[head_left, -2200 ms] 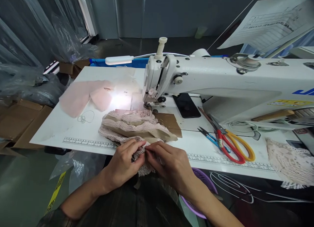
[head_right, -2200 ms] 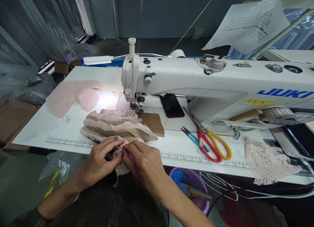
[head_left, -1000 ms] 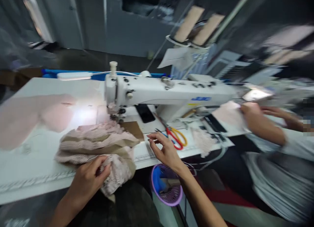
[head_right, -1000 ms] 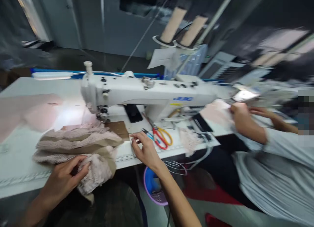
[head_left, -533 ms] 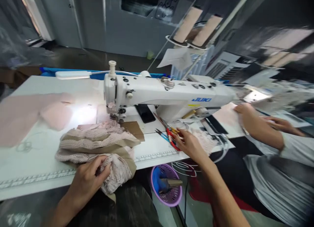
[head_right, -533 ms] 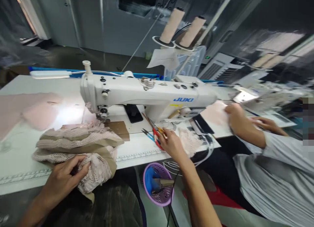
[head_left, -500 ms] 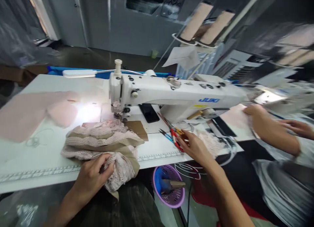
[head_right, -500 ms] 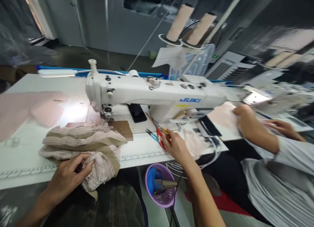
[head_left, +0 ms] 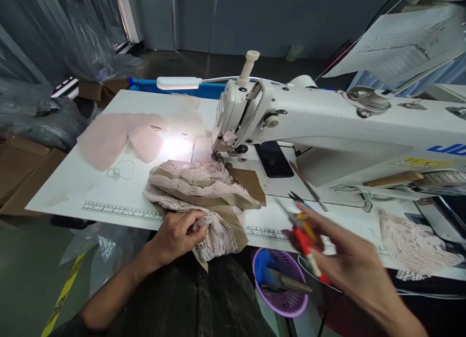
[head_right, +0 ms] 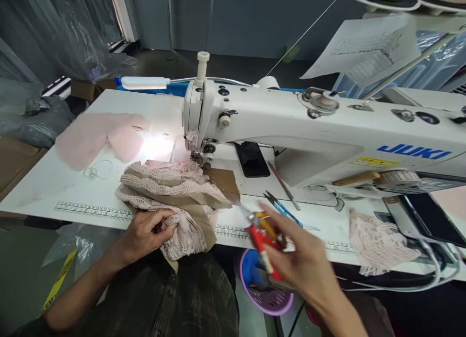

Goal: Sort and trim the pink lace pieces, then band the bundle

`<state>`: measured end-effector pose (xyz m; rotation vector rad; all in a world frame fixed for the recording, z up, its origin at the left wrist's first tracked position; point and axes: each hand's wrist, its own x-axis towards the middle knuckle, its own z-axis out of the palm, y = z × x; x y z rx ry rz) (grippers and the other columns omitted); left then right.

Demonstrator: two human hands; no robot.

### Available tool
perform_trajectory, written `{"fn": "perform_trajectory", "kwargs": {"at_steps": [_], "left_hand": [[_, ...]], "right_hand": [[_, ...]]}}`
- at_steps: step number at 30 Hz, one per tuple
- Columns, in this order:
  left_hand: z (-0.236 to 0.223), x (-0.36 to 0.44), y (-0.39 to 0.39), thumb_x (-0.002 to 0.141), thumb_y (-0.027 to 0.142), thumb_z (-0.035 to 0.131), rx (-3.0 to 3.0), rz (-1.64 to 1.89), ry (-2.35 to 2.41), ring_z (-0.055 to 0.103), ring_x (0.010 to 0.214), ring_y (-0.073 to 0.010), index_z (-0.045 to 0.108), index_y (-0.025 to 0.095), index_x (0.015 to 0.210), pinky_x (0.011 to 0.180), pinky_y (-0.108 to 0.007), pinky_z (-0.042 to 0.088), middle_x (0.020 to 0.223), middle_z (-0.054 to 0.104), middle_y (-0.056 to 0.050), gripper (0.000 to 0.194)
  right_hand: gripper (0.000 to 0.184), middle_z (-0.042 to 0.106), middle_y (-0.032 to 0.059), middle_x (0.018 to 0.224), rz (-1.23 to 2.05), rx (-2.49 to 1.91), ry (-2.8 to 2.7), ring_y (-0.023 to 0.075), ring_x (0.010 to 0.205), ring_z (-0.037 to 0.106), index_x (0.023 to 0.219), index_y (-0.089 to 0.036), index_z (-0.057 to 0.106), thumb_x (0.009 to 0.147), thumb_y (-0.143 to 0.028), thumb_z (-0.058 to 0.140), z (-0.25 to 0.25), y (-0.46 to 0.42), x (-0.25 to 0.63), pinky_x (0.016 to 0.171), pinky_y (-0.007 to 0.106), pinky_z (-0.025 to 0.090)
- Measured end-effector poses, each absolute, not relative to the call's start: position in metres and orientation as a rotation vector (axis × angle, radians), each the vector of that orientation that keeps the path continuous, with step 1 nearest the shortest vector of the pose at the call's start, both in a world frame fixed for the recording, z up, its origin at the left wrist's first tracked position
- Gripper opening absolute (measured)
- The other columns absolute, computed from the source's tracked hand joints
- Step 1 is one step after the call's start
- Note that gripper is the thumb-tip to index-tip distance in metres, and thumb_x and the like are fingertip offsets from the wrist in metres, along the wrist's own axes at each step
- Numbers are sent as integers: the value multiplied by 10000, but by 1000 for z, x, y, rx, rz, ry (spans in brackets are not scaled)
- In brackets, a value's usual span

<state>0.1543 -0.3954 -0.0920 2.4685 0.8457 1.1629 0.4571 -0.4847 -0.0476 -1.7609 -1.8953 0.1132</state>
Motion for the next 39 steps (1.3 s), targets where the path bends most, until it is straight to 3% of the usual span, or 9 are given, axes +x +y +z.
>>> {"fn": "perform_trajectory", "kwargs": {"at_steps": [2,5,10,25,29,35,37,39], "left_hand": [[-92,153,-395,903,184,553,2469,1156,834,644,554,-100,614,144,993,566,-169,525,717,700,-10,116],[-90,150,-394,907,192,551,2467,1114,809,656,592,-103,616,148,1027,584,-172,534,762,713,-19,144],[-90,149,-393,903,190,547,2442,1090,806,667,614,-103,621,153,1036,621,-173,556,784,723,-20,157],[-90,150,-393,897,166,549,2427,1113,804,650,579,-97,615,135,995,583,-170,526,731,705,-10,122],[-91,150,-393,905,177,544,2432,1125,793,652,583,-99,610,131,990,581,-172,525,737,708,-15,116],[-91,148,-394,901,187,566,2398,1105,786,668,599,-105,620,127,1004,573,-168,534,765,723,-25,131],[-87,147,-396,895,251,595,2334,1081,794,687,647,-118,625,121,1046,600,-173,553,824,736,-46,202],[-81,145,-399,883,367,611,2265,1050,790,711,764,-159,622,107,1111,679,-210,584,925,741,-85,346]], "right_hand": [[340,718,72,866,218,-1495,-2116,176,640,669,1213,-184,567,957,-396,492,-47,-476,429,523,270,500],[252,695,44,782,181,-1444,-2325,166,551,627,1109,-162,575,936,-321,483,-50,-464,403,484,274,430],[267,682,43,779,76,-1469,-2472,180,598,644,1099,-145,567,940,-332,463,-53,-456,397,508,277,397],[284,622,13,714,-165,-1424,-2558,160,493,579,1104,-147,547,1004,-304,333,-49,-460,391,458,289,308],[271,626,16,666,17,-1401,-2529,154,477,568,1027,-134,585,987,-273,355,-49,-461,388,445,287,299],[147,574,-52,514,651,-1328,-2141,94,349,465,918,-166,603,939,-219,467,-50,-467,381,378,221,330],[144,610,-39,541,559,-1379,-1932,94,365,512,945,-161,627,932,-256,521,-50,-466,391,368,198,365],[263,628,-12,540,222,-1669,-1790,132,384,556,988,-150,678,893,-381,596,-50,-464,410,367,222,380]]}}
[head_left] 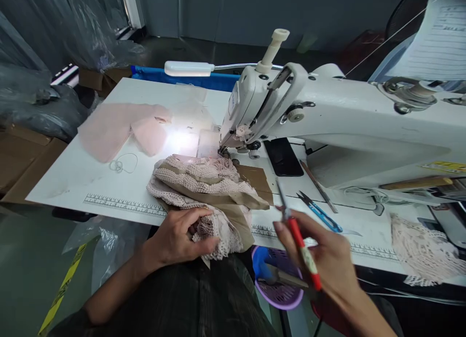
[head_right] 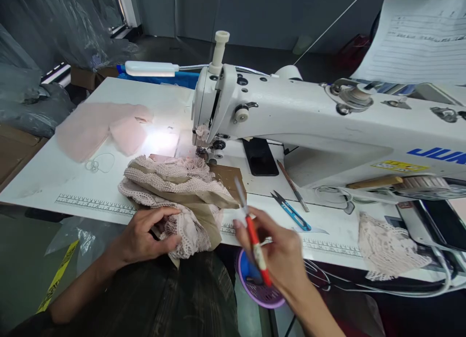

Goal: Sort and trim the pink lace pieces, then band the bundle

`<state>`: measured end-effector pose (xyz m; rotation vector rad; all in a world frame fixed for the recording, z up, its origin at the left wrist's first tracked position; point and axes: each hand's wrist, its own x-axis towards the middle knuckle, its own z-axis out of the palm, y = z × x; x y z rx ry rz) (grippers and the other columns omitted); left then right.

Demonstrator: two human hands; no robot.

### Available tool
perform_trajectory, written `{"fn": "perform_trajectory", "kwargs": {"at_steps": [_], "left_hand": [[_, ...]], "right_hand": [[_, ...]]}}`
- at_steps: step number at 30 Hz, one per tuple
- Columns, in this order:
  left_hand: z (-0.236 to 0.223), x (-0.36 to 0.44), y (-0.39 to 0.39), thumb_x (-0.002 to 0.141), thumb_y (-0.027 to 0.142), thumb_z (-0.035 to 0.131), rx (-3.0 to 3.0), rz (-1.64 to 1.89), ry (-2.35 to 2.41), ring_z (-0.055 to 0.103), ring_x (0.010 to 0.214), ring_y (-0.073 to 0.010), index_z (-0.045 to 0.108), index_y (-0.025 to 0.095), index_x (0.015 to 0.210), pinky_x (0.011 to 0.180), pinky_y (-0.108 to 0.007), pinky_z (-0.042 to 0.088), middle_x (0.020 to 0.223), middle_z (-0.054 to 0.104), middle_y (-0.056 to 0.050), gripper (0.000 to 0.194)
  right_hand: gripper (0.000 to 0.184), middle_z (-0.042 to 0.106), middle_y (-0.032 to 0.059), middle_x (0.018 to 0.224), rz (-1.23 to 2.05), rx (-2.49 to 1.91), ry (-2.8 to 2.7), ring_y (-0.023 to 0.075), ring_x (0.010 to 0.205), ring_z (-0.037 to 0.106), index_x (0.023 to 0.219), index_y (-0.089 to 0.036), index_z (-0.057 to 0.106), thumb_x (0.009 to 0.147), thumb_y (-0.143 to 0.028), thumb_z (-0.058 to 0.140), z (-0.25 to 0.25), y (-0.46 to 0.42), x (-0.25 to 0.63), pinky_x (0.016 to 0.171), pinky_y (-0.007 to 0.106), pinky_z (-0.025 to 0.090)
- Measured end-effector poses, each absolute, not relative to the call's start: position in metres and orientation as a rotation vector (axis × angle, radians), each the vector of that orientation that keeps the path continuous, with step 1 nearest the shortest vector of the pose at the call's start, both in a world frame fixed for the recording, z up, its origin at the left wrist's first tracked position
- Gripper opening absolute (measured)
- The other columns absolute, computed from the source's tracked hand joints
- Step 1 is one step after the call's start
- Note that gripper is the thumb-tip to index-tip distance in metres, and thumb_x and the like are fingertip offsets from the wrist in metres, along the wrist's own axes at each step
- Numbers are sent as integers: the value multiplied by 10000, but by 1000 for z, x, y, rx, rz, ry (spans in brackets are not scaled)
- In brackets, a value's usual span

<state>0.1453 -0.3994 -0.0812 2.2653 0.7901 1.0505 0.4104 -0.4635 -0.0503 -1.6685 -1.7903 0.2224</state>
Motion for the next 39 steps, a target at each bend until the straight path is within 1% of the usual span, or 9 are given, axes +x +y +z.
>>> {"fn": "perform_trajectory", "kwargs": {"at_steps": [2,5,8,10,14,20,23,29,39], "left_hand": [[-77,144,-403,902,390,581,2205,1008,783,707,895,-187,613,106,1178,780,-247,593,1018,729,-105,398],[-77,145,-407,929,239,555,2140,1020,824,692,950,-164,593,138,1257,844,-249,583,1101,712,-95,345],[-80,147,-410,902,173,599,2008,1027,853,690,859,-123,554,180,1324,762,-201,594,1035,718,-61,424],[-80,148,-411,903,151,590,1877,977,833,684,817,-100,495,201,1384,717,-169,588,973,715,-37,493],[-77,152,-412,881,111,593,1715,905,845,672,748,-76,427,207,1426,681,-139,570,899,706,-12,578],[-79,159,-413,804,205,736,1592,950,956,630,675,-70,476,237,1345,672,-152,556,746,632,58,601],[-80,152,-413,778,250,767,1580,982,1007,614,659,-70,520,227,1243,672,-160,548,714,602,70,527],[-71,133,-417,871,235,620,1742,884,1145,611,671,-81,538,189,874,638,-166,519,750,591,30,94],[-86,146,-425,866,323,663,1979,1162,1352,587,518,-70,514,179,731,532,-146,474,602,600,45,247]], "right_hand": [[449,630,11,524,-72,-2096,-1671,193,401,580,1072,-153,710,812,-513,648,-51,-460,435,365,264,368],[600,686,68,648,-44,-2423,-1632,229,453,605,1184,-163,692,789,-606,601,-52,-457,466,392,310,403],[662,693,197,979,-144,-2247,-1785,279,721,684,1114,-125,720,894,-665,407,-49,-458,470,553,377,522],[598,659,203,1112,-198,-2035,-1821,310,948,668,1095,-138,715,938,-619,396,-43,-460,453,695,412,562],[324,668,69,1174,346,-1543,-1888,207,1074,638,1263,-257,596,961,-362,544,-34,-460,395,887,365,567],[647,579,106,1340,669,-1301,-2007,259,1243,544,1437,-231,427,866,-377,693,-57,-448,350,1006,435,510],[481,634,89,1281,860,-1312,-1920,234,1166,604,1356,-221,533,902,-324,653,-60,-439,356,982,391,520],[342,701,64,1126,1255,-1344,-1831,222,1018,659,1179,-236,682,880,-404,669,-39,-428,365,872,341,547],[228,684,44,869,856,-1230,-2099,172,766,654,1052,-244,718,972,-331,523,-63,-422,346,632,276,519]]}}
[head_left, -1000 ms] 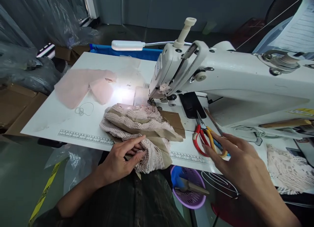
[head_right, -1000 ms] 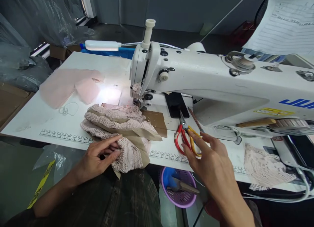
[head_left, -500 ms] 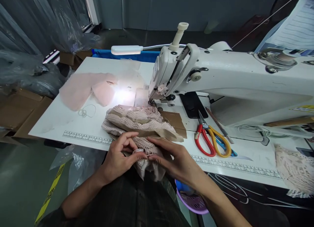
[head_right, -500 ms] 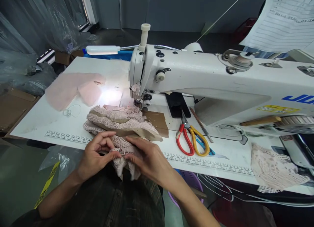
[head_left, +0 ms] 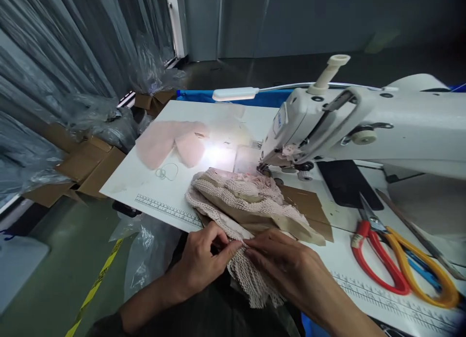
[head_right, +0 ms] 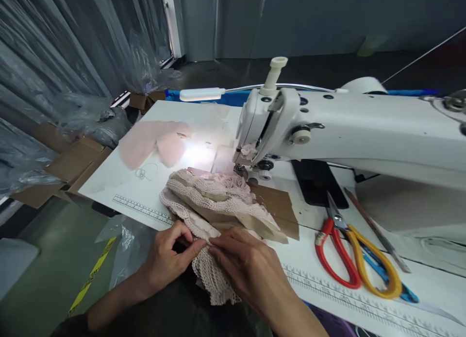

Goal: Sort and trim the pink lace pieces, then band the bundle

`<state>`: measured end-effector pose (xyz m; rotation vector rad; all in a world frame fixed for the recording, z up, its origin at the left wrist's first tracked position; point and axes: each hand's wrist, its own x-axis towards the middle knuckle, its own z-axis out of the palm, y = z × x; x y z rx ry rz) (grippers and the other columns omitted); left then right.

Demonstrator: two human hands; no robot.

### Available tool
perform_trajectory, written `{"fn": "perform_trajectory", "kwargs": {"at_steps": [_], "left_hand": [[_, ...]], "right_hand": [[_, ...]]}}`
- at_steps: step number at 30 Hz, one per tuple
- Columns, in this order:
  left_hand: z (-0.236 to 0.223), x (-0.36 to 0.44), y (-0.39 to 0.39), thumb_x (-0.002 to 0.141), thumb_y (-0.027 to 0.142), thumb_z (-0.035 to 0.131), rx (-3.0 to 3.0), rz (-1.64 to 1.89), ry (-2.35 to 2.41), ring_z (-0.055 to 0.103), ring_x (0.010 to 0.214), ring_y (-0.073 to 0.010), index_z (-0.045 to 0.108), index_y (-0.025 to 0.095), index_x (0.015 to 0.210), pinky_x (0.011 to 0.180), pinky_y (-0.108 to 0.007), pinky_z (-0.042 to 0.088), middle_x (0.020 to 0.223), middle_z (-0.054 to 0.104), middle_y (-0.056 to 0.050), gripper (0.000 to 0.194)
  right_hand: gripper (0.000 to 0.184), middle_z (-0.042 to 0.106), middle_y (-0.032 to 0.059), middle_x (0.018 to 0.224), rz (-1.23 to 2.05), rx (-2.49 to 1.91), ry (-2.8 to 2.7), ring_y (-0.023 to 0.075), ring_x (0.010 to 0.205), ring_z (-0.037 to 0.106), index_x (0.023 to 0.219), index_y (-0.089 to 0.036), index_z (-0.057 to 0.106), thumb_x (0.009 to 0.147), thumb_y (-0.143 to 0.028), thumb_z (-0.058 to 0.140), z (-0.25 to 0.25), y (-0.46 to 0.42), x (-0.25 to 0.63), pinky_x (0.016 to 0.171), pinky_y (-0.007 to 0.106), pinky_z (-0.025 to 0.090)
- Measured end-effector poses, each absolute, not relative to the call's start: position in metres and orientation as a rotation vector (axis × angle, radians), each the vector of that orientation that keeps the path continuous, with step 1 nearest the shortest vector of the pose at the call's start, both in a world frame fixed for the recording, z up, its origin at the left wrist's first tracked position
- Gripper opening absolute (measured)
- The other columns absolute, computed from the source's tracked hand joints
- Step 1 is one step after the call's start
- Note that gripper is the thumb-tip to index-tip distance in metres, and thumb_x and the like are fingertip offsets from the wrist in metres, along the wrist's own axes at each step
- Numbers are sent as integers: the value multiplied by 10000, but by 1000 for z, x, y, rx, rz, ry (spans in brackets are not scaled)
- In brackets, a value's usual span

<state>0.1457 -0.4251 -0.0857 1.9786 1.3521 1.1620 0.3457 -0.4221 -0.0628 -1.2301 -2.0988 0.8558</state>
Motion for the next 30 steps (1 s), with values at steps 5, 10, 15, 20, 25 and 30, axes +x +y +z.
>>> {"fn": "perform_trajectory", "kwargs": {"at_steps": [5,10,15,20,25,30], "left_hand": [[-82,124,-426,882,335,643,1970,1136,1372,591,544,-81,587,172,829,544,-162,505,647,629,23,181],[-72,113,-417,938,295,565,2085,1081,1390,530,497,-77,633,161,1219,490,-170,461,632,621,20,319],[-75,118,-414,940,281,569,2223,1131,1569,594,649,-118,653,167,1215,566,-208,491,769,627,-36,309],[-74,121,-415,877,235,656,2570,1093,1788,601,778,-180,582,230,1291,633,-271,494,879,609,-59,420],[-76,129,-415,895,237,625,2515,1083,1768,595,776,-193,465,99,1302,722,-315,528,838,584,-68,458],[-86,135,-420,908,272,599,2341,1124,1812,598,670,-156,472,186,934,614,-266,505,753,569,-12,155]], "right_hand": [[238,682,53,849,838,-1203,-2125,182,749,655,922,-227,709,979,-319,498,-53,-421,343,616,280,527],[193,671,59,898,777,-1137,-2001,184,804,653,1007,-236,696,969,-245,507,-40,-419,327,664,285,552],[212,639,53,987,751,-1045,-1906,169,885,639,1108,-248,623,957,-167,498,-44,-414,302,745,285,550],[186,611,73,1021,727,-1130,-1937,172,910,629,1082,-208,574,964,-143,445,-54,-407,292,780,309,554],[218,622,91,1028,631,-1116,-1939,181,913,648,1083,-199,584,953,-114,431,-60,-403,292,778,319,579],[268,641,107,1065,552,-1110,-1935,193,941,668,1126,-188,619,937,-107,447,-66,-402,291,802,328,597]]}}
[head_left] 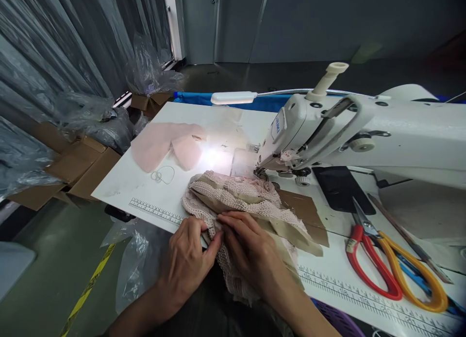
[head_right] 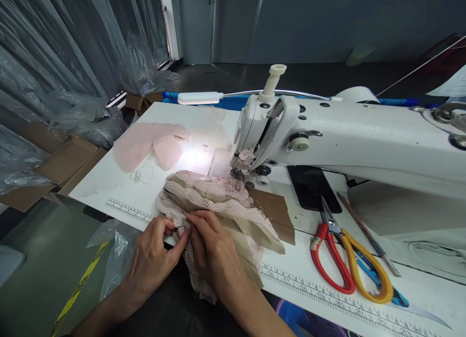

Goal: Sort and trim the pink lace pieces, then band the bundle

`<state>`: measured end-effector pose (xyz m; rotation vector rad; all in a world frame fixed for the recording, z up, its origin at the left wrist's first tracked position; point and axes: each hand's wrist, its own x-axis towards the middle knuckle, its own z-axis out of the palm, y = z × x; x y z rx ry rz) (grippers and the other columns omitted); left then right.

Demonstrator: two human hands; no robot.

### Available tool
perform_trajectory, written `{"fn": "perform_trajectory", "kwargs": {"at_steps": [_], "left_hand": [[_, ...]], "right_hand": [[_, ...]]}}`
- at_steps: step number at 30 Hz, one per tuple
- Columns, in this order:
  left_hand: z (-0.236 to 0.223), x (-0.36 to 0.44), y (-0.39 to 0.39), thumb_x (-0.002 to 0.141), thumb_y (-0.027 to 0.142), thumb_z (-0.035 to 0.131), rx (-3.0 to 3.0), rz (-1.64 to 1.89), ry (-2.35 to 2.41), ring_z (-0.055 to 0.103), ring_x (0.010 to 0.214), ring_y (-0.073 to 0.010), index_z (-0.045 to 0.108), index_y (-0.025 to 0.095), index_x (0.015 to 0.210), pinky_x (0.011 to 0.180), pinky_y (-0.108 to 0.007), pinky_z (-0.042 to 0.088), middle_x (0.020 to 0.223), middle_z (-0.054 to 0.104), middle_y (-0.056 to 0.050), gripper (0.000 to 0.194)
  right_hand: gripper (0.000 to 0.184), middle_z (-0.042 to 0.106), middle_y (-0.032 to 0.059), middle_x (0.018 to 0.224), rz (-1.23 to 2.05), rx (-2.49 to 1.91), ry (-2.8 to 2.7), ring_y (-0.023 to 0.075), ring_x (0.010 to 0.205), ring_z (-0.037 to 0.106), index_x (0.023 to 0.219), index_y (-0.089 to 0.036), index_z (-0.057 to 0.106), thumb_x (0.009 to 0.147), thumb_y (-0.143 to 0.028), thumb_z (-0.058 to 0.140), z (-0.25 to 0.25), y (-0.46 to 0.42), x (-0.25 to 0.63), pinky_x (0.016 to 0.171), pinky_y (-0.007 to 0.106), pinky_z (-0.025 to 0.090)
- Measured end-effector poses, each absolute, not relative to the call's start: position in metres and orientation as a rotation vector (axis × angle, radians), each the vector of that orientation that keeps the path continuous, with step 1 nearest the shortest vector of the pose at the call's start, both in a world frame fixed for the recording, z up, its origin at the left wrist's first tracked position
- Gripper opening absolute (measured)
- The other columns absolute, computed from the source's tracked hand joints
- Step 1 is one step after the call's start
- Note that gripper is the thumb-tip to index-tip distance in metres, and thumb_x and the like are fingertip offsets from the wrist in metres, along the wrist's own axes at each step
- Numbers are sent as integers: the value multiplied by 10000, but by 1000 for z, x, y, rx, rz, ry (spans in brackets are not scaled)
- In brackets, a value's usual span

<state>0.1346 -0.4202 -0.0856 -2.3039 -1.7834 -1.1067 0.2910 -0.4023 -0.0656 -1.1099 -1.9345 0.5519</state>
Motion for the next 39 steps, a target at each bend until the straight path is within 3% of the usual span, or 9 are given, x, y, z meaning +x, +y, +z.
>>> {"fn": "perform_trajectory", "kwargs": {"at_steps": [6,9,14,19,24,28,34,39], "left_hand": [[-87,138,-421,922,264,579,-2314,-1156,-1805,626,680,-153,476,195,914,618,-258,504,757,608,-10,124],[-82,139,-415,906,235,597,-2364,-1269,-1838,606,627,-130,541,194,1005,604,-245,498,763,637,2,121],[-75,135,-405,897,190,601,-2669,-1409,-1761,608,706,-130,671,236,1088,659,-238,503,804,677,-2,209],[-70,134,-399,812,140,632,-2667,-1370,-1863,564,628,-125,715,206,1069,612,-242,499,772,673,-4,278],[-65,138,-396,791,110,601,-2694,-1207,-1908,626,715,-154,705,221,1046,669,-271,533,824,703,-5,297],[-66,140,-398,815,107,562,-2708,-1166,-1812,669,827,-190,688,209,1058,705,-296,549,900,723,-26,292],[-68,133,-392,870,135,553,-2765,-1064,-1495,673,809,-200,629,161,1124,674,-305,555,918,720,-45,267],[-72,119,-388,939,231,488,-2694,-913,-1167,692,778,-217,609,152,1101,633,-311,547,903,712,-71,218]], "right_hand": [[327,662,99,1095,593,-1134,-1999,198,945,681,1173,-206,622,924,-91,444,-66,-408,292,795,338,609],[330,664,88,1080,623,-1132,-1987,188,925,680,1175,-212,615,922,-81,448,-66,-409,293,779,322,604],[237,671,69,973,582,-1088,-1969,176,861,668,1097,-200,596,943,-102,445,-69,-405,298,743,306,577],[161,674,50,885,561,-1101,-2009,166,757,662,1057,-194,590,966,-165,460,-65,-402,303,661,285,549],[186,669,74,936,522,-1050,-2093,182,823,665,1060,-180,596,980,-155,430,-66,-400,304,697,309,563],[171,646,80,844,321,-1094,-2215,177,703,645,964,-136,592,983,-145,423,-68,-399,304,581,280,530],[154,572,35,753,94,-1078,-2463,155,569,550,865,-145,557,930,-53,452,-62,-392,306,480,267,440],[295,585,38,780,66,-1189,-2445,146,589,559,891,-159,559,1027,-200,300,-66,-400,303,495,255,455]]}}
